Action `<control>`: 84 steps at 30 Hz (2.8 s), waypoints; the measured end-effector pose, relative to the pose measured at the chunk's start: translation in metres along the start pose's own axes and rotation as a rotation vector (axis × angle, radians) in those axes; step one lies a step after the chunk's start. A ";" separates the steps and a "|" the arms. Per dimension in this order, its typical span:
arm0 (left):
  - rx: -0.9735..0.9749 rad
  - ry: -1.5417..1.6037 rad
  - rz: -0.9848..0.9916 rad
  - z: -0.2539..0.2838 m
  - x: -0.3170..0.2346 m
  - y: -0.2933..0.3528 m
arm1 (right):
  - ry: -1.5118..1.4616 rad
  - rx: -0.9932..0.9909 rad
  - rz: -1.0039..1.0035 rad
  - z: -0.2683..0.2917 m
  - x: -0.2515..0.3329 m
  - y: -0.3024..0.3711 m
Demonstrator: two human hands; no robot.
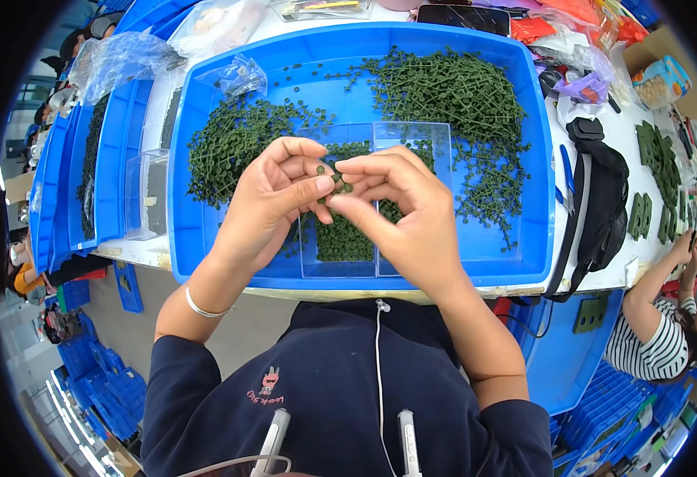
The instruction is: The person detaches plastic parts from sprues by hand, sorting the detached pieces into clear containers and setting the empty sprues in a blue tray.
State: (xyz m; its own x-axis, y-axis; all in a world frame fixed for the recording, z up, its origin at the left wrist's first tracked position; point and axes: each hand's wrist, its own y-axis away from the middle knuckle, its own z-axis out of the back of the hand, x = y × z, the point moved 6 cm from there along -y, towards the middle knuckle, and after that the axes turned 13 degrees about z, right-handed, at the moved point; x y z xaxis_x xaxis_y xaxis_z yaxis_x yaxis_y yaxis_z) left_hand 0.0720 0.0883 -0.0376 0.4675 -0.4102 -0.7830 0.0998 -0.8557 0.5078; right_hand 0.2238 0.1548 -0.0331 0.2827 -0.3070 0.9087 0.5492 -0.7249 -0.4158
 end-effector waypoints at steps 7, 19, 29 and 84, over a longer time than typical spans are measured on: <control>-0.086 -0.032 -0.122 0.011 0.010 0.014 | 0.335 0.117 0.293 -0.016 0.021 -0.001; -0.194 0.029 -0.183 0.015 0.008 0.032 | 0.364 0.106 0.445 -0.029 0.027 0.000; -0.198 0.026 -0.180 0.011 0.015 0.030 | 0.516 0.135 0.519 -0.031 0.023 0.005; -0.146 -0.221 -0.172 -0.052 0.025 0.008 | 0.615 -0.010 0.585 0.034 0.036 0.032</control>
State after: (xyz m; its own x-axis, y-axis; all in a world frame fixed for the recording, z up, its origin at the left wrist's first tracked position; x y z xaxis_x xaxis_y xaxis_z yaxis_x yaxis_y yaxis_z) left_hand 0.1297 0.0876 -0.0348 0.2325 -0.3361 -0.9127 0.2932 -0.8705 0.3953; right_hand 0.2787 0.1412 -0.0149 0.0397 -0.9129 0.4062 0.4397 -0.3491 -0.8275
